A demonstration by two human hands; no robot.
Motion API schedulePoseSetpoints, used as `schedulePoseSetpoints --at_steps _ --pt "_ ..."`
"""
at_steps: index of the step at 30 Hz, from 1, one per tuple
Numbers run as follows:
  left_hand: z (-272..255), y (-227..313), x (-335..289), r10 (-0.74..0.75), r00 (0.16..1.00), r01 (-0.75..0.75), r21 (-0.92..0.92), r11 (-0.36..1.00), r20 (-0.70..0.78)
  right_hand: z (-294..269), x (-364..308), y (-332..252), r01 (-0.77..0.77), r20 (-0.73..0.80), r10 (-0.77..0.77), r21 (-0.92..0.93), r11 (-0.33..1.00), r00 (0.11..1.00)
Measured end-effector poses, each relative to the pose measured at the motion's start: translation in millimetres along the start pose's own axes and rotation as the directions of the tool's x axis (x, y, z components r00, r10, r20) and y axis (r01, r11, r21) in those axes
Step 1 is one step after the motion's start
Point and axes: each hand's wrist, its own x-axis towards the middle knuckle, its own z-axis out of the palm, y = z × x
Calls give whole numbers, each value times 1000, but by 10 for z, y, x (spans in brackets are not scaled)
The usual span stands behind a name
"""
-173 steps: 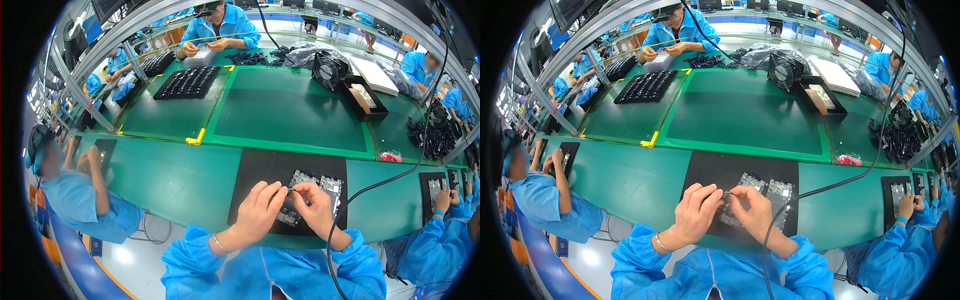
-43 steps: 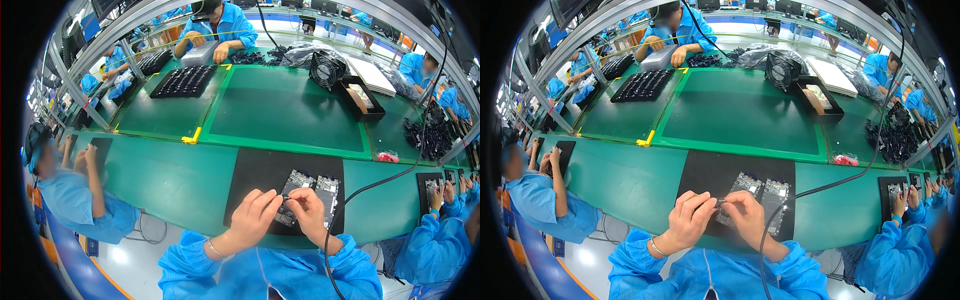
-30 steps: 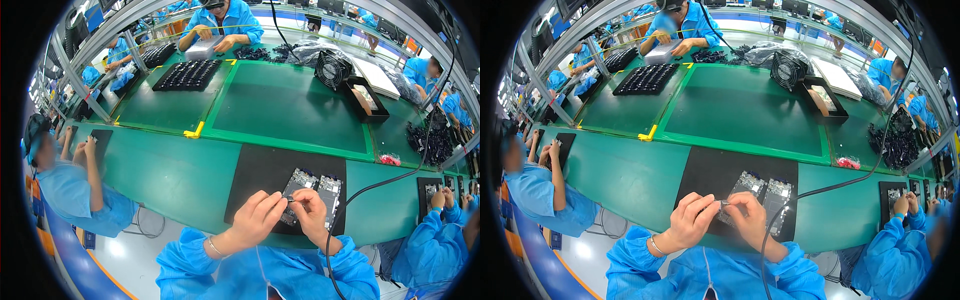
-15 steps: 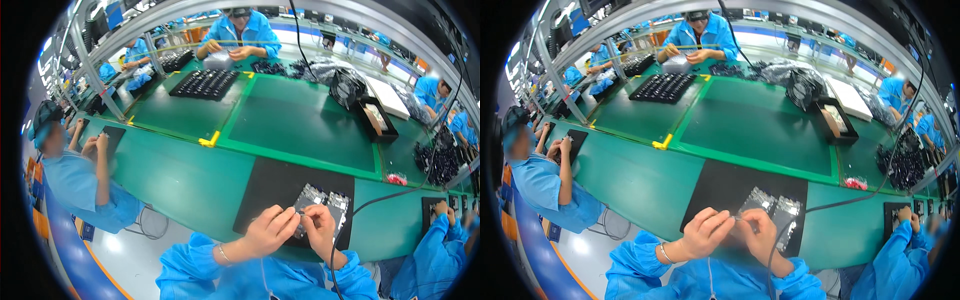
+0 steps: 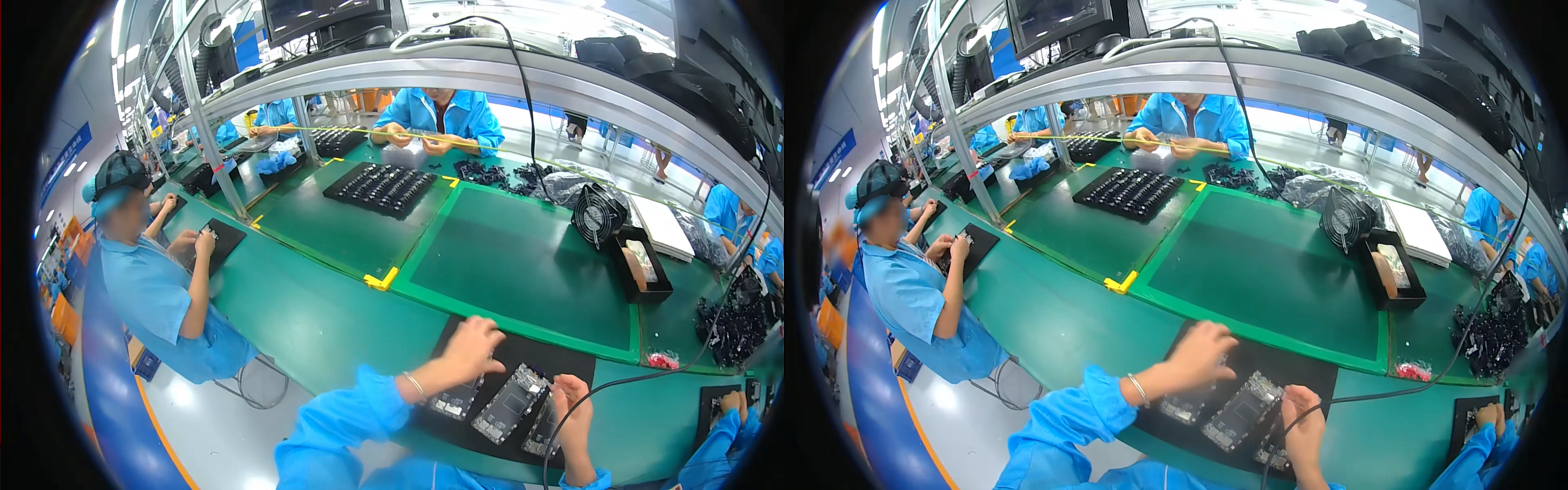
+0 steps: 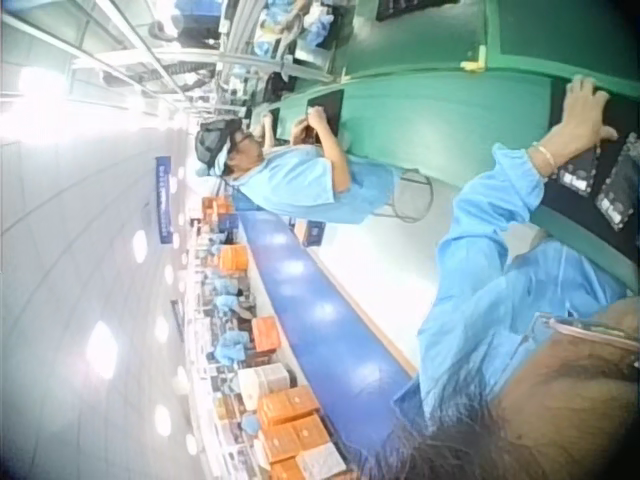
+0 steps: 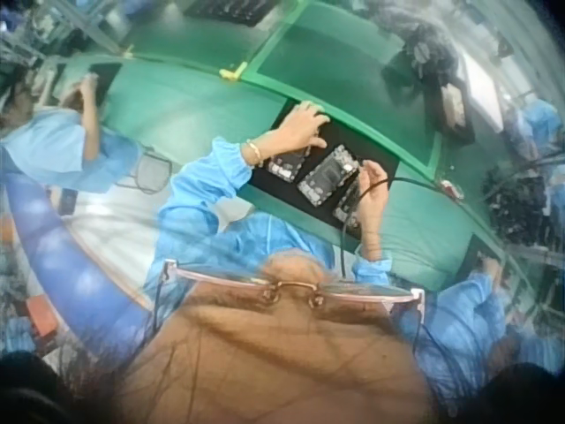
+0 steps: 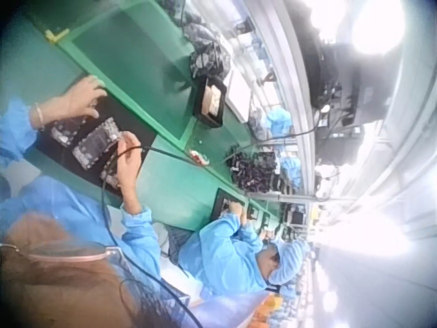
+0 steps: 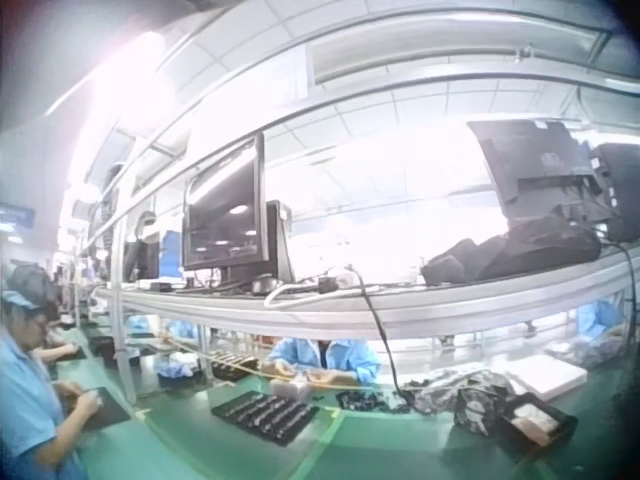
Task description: The person assembles electronic components on a green workbench in a factory setting. They connect black cables to circuit boards and handle small parts, working alongside other employees in blue uniforms.
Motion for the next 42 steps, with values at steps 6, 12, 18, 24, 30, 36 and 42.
schedulePoseSetpoints --at_steps 6,12,18,24,30,36,42 --pt "331 421 208 222 919 -144 -248 958 325 -32 44 9 -18 -18 18 18 1000 1000" --pt "128 442 179 159 953 -82 -287 955 257 -25 99 15 65 -49 -65 -5 998 997" --pt "-373 642 -197 167 967 -201 -179 963 -191 154 114 -152 23 -9 -22 32 999 1000" --pt "-375 841 -389 209 936 -232 -50 971 -283 156 -63 -269 -41 -12 42 96 995 999" --pt "-347 953 -602 269 899 -253 92 963 -347 169 -259 -245 38 -30 -33 166 985 999" --pt "-292 964 -710 360 844 -291 224 930 -398 208 -326 -239 168 -42 -164 159 973 986" --pt "-300 991 -727 393 822 -307 262 915 -412 202 -362 -277 143 -60 -136 154 978 989"
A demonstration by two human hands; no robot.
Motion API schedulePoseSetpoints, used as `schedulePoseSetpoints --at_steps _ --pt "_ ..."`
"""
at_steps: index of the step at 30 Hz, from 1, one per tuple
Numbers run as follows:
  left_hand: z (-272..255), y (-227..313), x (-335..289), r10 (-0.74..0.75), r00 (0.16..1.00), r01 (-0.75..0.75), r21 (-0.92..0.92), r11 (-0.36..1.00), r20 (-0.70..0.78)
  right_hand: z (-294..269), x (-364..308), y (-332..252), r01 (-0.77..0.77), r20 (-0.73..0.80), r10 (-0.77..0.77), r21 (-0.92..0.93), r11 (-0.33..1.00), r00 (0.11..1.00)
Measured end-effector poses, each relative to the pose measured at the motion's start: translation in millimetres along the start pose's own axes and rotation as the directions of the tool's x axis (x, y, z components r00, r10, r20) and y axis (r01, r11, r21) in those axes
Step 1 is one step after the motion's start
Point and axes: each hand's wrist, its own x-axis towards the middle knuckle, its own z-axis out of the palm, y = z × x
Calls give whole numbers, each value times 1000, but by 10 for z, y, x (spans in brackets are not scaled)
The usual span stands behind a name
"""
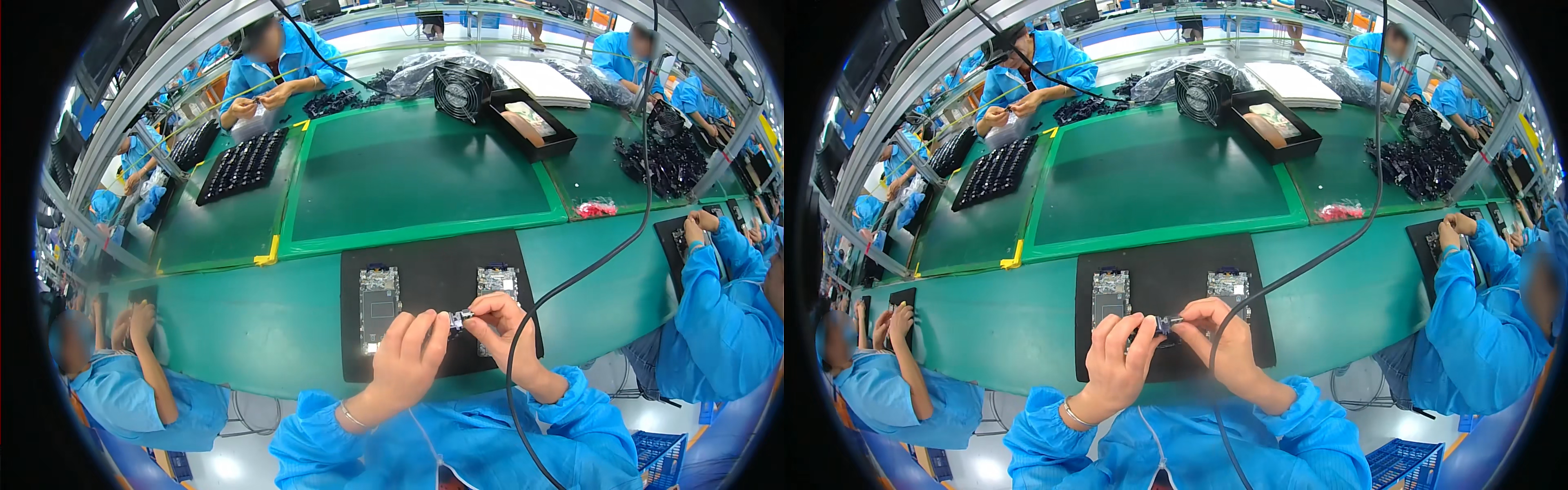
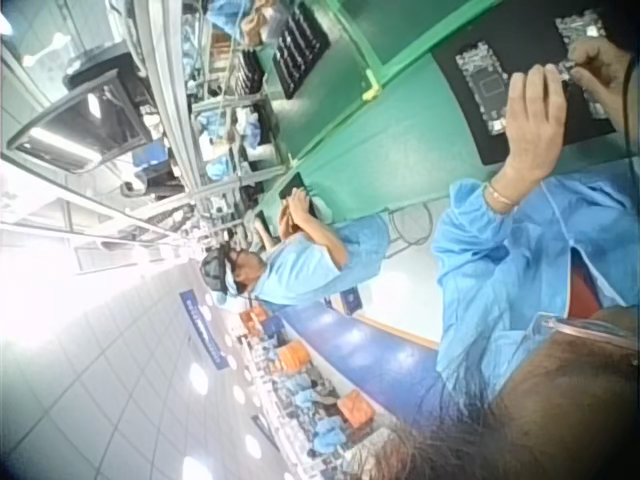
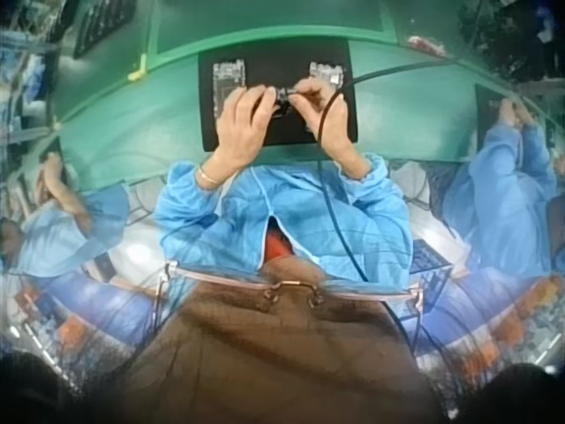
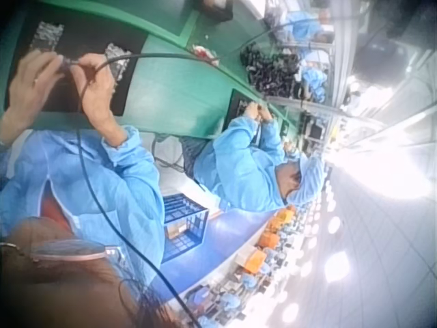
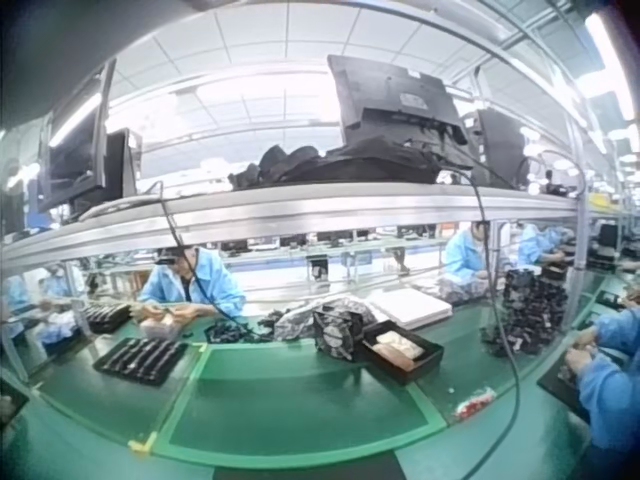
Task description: The person assembles electronic components on a green workbench in a factory setting. They connect black cables to circuit boards and handle small parts, working alongside other employees in blue uniforms.
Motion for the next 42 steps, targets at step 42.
schedulePoseSetpoints --at_steps 42 --pt "530 167 604 29 976 74 -450 890 218 -720 189 68 -152 -138 146 -29 988 980"
